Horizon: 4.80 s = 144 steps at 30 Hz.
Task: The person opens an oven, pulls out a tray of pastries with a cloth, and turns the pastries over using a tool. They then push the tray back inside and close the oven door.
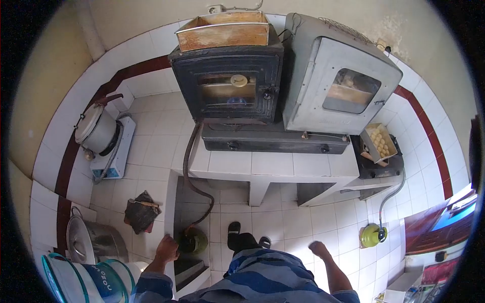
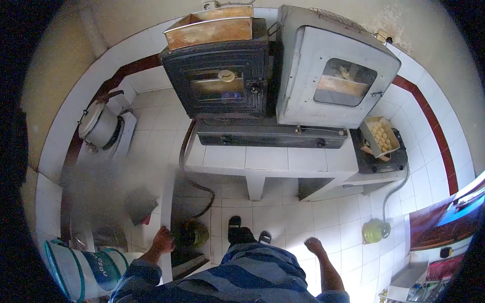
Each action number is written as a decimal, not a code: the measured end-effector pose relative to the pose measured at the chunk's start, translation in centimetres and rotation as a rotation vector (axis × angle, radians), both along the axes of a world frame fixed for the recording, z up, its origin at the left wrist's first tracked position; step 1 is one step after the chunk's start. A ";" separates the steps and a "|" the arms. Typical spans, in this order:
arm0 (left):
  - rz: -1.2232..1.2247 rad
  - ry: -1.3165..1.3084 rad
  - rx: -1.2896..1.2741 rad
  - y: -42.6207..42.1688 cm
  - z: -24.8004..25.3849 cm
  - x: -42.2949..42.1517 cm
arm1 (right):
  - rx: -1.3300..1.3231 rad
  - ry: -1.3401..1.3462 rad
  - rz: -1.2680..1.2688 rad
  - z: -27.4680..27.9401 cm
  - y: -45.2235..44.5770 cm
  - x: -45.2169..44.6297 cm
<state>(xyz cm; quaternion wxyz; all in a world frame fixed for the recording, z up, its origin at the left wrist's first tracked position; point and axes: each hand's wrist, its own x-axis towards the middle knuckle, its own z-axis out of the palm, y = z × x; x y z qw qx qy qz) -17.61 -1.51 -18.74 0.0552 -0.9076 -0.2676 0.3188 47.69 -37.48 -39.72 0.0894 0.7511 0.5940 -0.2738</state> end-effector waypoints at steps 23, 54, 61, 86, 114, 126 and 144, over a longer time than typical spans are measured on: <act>-0.032 -0.163 0.045 -0.1 -1.5 -1.2 | 0.130 0.613 -0.587 1.3 -1.6 -10.1; -0.023 -0.068 0.054 -0.2 -0.5 -0.4 | 0.221 0.558 -0.353 1.2 -1.3 -9.0; 0.023 -0.065 0.009 -0.1 -1.5 -0.7 | 0.082 0.548 -0.454 2.0 -0.6 -9.4; -0.011 -0.088 0.005 0.1 -2.2 -1.4 | 0.092 0.552 -0.499 0.0 -1.0 -9.4; 0.025 -0.118 0.019 0.1 -3.8 -1.9 | 0.137 0.562 -0.088 -1.5 2.2 -7.2; 0.076 -0.110 0.013 -0.2 -1.8 -1.4 | 0.270 0.552 0.212 10.1 34.9 -14.2; 1.275 -1.146 0.936 6.8 3.8 -3.5 | 0.554 0.818 0.703 23.8 53.7 -49.8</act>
